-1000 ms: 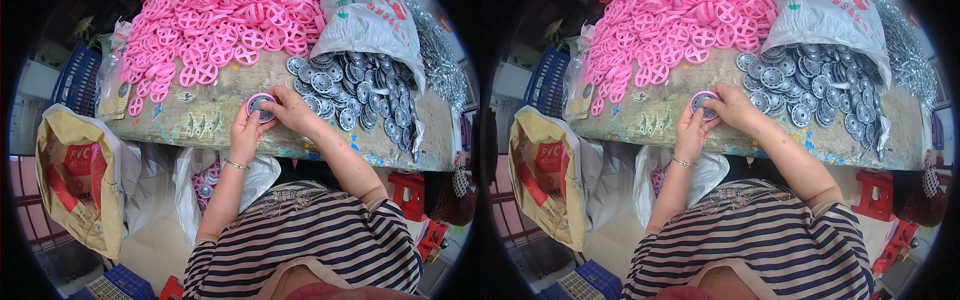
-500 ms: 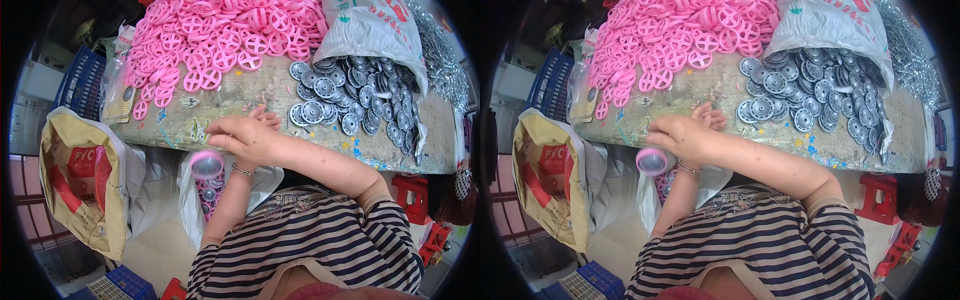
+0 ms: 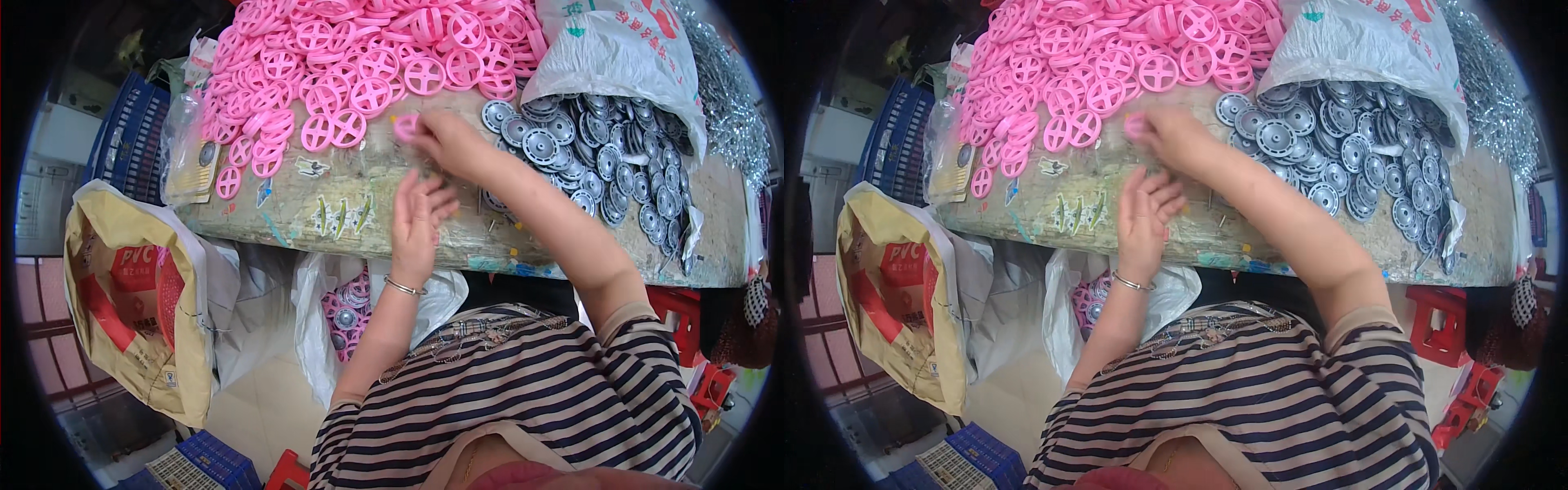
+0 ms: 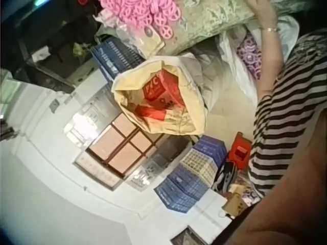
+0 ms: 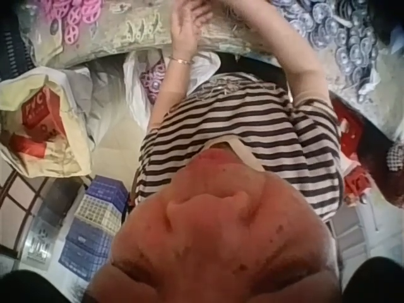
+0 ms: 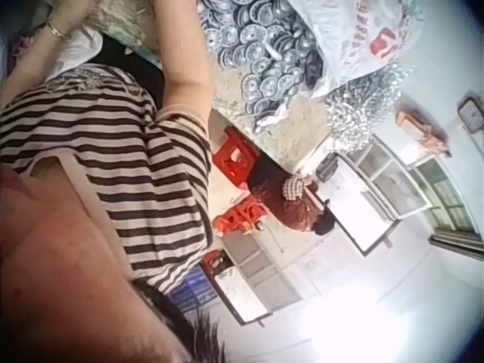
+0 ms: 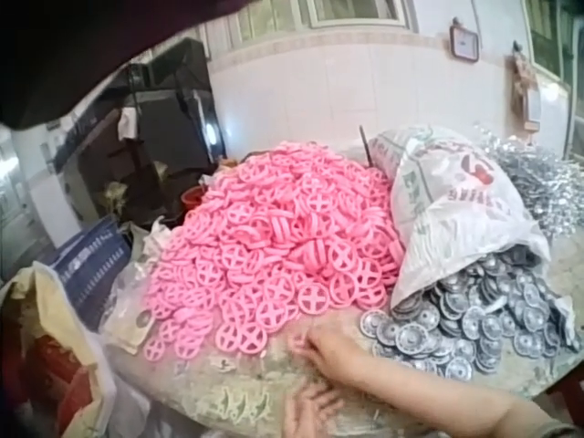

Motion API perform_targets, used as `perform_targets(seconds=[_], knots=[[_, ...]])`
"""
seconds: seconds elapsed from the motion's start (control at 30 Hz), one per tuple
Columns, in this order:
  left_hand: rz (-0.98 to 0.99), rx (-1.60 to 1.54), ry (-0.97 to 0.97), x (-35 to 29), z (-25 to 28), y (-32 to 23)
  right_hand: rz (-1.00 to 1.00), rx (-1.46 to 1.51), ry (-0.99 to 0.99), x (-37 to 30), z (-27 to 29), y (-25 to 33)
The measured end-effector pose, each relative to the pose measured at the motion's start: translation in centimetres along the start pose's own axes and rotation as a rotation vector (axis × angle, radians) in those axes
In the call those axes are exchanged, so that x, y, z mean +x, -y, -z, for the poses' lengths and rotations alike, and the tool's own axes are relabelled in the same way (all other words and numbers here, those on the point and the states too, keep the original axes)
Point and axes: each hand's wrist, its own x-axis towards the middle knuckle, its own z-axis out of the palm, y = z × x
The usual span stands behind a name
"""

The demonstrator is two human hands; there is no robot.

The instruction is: Manually assembling small plastic and metal toy components at a workbench.

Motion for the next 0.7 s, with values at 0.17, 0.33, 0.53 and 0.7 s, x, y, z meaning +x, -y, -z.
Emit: perform_targets(seconds=[0.17, 0.33, 0.53, 0.7], knots=[[0.103, -0.131, 0.024, 0.5, 0.8, -0.2, 0.197, 0.001, 0.028, -7.7, 0.0, 1.9], [0.15, -0.065, 0.004, 0.6, 0.5, -0.1, 0.057, 0.066, -0.159, -9.7, 4.1, -1.3], [0.224, -0.074, -0.029, 0.4, 0.3, -0.7, 0.086, -0.66, -0.379, -11.5, 8.9, -5.6], [0.156, 0.045, -0.003, -0.1, 0.6, -0.4, -0.048, -0.51, -0.266, -10.4, 8.7, -5.9]])
